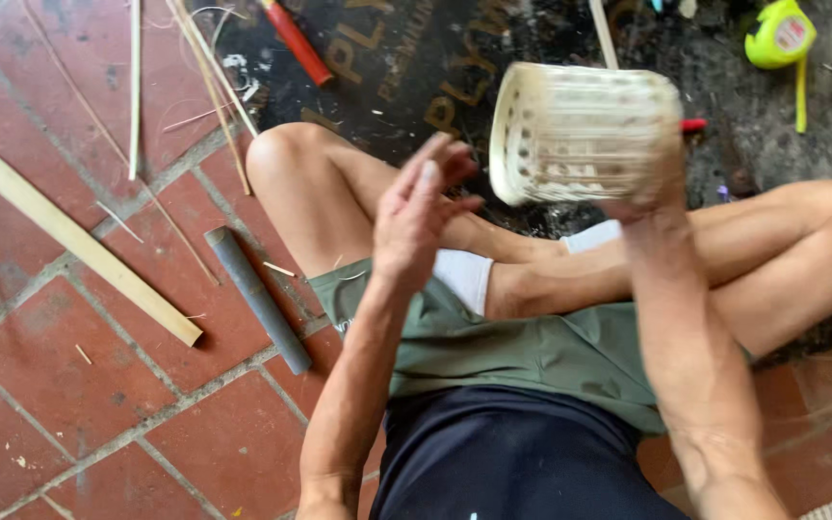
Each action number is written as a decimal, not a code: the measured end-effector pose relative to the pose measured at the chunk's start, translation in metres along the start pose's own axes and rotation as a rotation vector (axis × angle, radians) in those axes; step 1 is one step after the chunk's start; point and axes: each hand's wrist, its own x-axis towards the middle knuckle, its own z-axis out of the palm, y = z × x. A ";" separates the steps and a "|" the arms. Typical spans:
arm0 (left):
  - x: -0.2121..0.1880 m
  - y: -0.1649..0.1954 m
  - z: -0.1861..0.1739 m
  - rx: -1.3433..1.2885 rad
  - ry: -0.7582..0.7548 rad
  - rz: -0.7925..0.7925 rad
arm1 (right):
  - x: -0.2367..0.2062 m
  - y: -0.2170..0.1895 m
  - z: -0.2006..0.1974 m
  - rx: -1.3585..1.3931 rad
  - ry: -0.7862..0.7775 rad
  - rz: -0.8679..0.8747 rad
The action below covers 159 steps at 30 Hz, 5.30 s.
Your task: The person sits on the floor weaving a bamboo basket. They press and tuck a thin bamboo strip around the rim of a woven basket body, split and trim bamboo strips with a knife, shape a strip around a metal cylinder form, and secure the strip to the basket with a yellow clip.
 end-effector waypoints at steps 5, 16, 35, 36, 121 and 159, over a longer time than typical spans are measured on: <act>-0.023 0.002 0.037 -0.043 -0.159 -0.089 | -0.021 0.034 0.006 0.423 -0.112 0.139; -0.064 0.023 0.046 0.000 -0.278 0.044 | -0.064 0.015 0.023 -0.063 -0.144 0.134; -0.057 0.033 0.037 0.066 -0.187 0.016 | -0.069 -0.004 0.020 0.062 -0.008 0.066; -0.056 0.031 0.035 0.065 -0.186 0.022 | -0.070 -0.002 0.016 0.064 0.002 0.070; -0.089 0.064 0.023 0.800 -0.564 0.171 | -0.101 -0.079 0.057 -0.756 -0.675 -0.323; 0.016 0.031 -0.037 1.293 -0.491 0.934 | 0.032 0.002 0.048 -0.744 -0.174 0.047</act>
